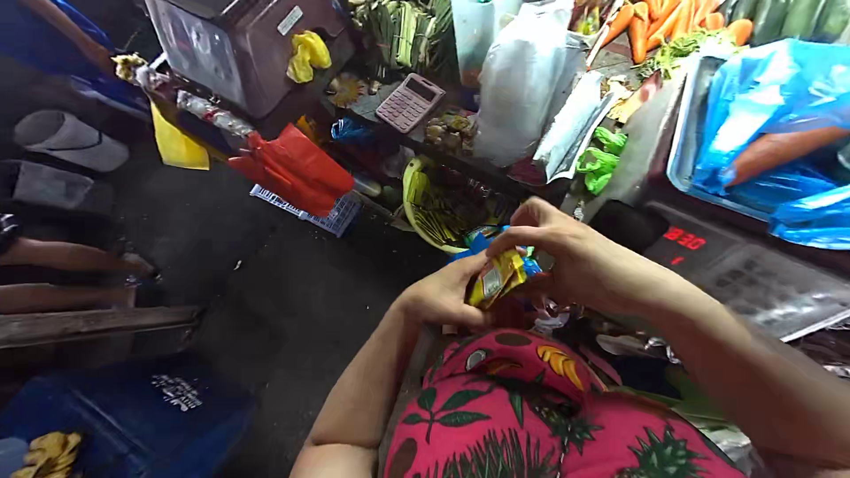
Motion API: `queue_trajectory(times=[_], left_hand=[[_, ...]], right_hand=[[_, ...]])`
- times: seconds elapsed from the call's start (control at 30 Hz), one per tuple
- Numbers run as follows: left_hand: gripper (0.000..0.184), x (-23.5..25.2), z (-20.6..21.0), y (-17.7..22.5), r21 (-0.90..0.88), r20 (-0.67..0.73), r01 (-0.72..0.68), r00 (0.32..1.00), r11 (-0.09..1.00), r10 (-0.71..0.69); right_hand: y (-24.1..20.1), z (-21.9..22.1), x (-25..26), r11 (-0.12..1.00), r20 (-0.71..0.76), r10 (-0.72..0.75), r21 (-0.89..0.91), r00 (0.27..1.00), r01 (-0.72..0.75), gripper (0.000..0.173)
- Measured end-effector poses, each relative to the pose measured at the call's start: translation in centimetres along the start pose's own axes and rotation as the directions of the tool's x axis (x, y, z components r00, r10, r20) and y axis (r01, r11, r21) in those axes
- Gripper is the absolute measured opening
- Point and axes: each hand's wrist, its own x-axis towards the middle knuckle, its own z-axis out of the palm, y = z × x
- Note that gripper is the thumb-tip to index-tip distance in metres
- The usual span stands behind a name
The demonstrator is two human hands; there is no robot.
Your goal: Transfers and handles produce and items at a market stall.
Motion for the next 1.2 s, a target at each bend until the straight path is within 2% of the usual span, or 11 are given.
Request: queue_trajectory(times=[0.1,0.13,0.2,0.23,0.33,0.47,0.53,0.73,0.83,1.0,1.2], left_hand=[[0.092,-0.3,-4.1,0.0,-0.048,0.099,0.069,0.993,0.996,-0.064],[0.104,-0.2,-6.0,0.1,0.007,0.076,0.126,0.989,0.992,-0.126],[0.1,0.6,-11.1,-1.3,0.226,-0.047,0.237,0.971,0.945,-0.233],[0.093,1.5,-13.7,-2.7,0.359,-0.162,0.338,0.941,0.87,-0.298],[0.082,4.6,-19.1,-8.2,0.633,-0.504,0.62,0.785,0.463,-0.361],[0.04,7.1,-20.2,-12.3,0.702,-0.646,0.71,0.667,0.054,-0.371],[0.041,7.4,-19.4,-13.2,0.698,-0.659,0.713,0.608,-0.059,-0.444],[0.067,6.0,-18.2,-12.6,0.43,-0.747,0.869,0.494,0.244,-0.445],[0.04,5.6,-18.7,-12.5,0.469,-0.728,0.842,0.539,0.267,-0.423],[0.052,4.3,-19.0,-13.2,0.461,-0.698,0.798,0.596,0.388,-0.396],[0.035,3.1,-18.0,-14.2,0.487,-0.698,0.686,0.678,0.54,-0.231]], right_hand=[[1.0,0.5,4.3,0.97,-0.017,-0.114,-0.219,0.993,0.107,0.004],[1.1,0.2,5.7,0.953,0.013,-0.095,-0.287,0.995,0.095,0.003],[1.5,-0.5,9.0,0.875,0.032,0.015,-0.485,0.999,0.002,0.004],[1.9,-0.6,10.9,0.819,0.019,0.098,-0.57,0.995,-0.07,0.007],[4.5,0.3,17.1,0.729,-0.025,0.313,-0.634,0.949,-0.257,0.021],[10.0,3.8,23.0,0.758,-0.014,0.385,-0.565,0.923,-0.325,0.03],[11.3,5.7,24.6,0.756,-0.028,0.446,-0.524,0.895,-0.393,0.027],[13.1,9.5,26.9,0.652,-0.006,0.599,-0.577,0.801,-0.492,0.028],[14.6,10.8,28.0,0.668,0.003,0.577,-0.577,0.817,-0.47,0.027],[16.5,12.5,29.7,0.7,0.078,0.552,-0.584,0.83,-0.411,0.027],[18.7,13.9,30.7,0.721,0.205,0.486,-0.644,0.85,-0.257,0.023]])
